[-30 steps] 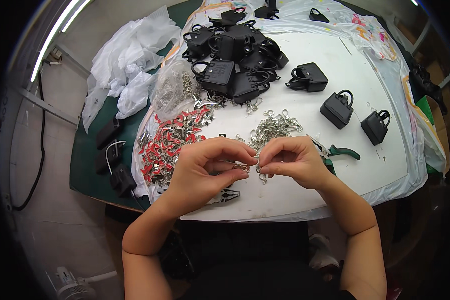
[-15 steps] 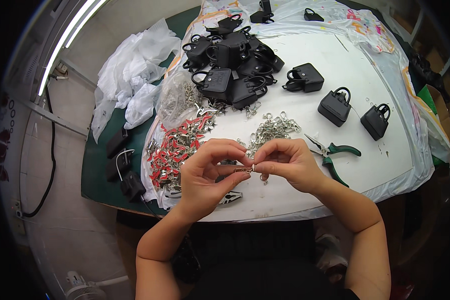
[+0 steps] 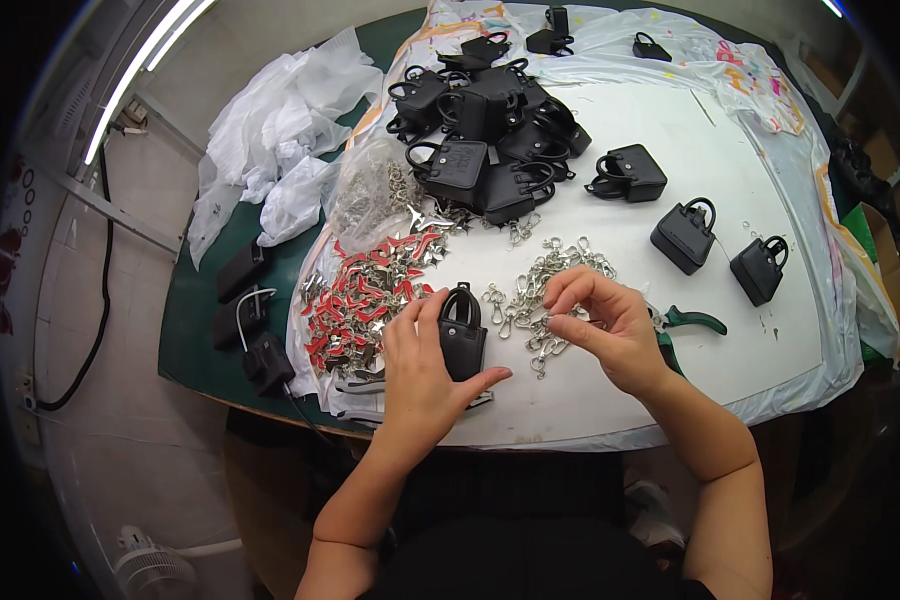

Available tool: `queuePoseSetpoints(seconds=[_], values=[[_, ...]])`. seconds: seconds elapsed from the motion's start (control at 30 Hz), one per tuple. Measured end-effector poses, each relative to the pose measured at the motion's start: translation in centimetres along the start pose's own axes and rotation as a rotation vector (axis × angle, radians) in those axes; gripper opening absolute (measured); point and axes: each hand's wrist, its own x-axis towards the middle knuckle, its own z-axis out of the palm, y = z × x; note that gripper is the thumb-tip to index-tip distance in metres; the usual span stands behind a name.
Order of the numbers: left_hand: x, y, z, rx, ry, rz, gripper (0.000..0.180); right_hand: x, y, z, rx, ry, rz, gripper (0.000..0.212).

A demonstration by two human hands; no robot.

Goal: The person attaches silver chains and decorative charms to black leather cases using pliers and their hands.

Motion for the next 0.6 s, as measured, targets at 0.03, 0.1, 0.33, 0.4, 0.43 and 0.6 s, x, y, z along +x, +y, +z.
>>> queuePoseSetpoints(seconds=[0.03,0.1,0.33,0.4,0.43,0.6], values=[[-0.1,-0.4,0.6,-0.002,0.004,-0.007,0.088,0.1,0.0,0.0,-0.001,-0.008,0.003,0.006],[0.0,-0.7,1.4,-0.021,-0.041,-0.046,0.081,0.1,0.1,0.0,0.089,0.029,0.032,0.006],[-0.5,-0.4,0.3,-0.811,-0.008,-0.179,0.069,0.1,0.6,0.3,0.369,-0.079,0.278,0.008],[-0.8,-0.3,0.2,-0.84,-0.03,-0.134,0.069,-0.4,0.7,0.7,0.247,-0.14,0.269,0.009],[-0.9,-0.1,0.0,-0.843,-0.029,-0.138,0.069,-0.7,0.8,0.9,0.184,-0.171,0.264,0.009],[-1.1,0.4,-0.3,-0.645,0.031,0.05,0.061,-0.9,0.8,1.6,-0.176,-0.156,-0.017,0.007]])
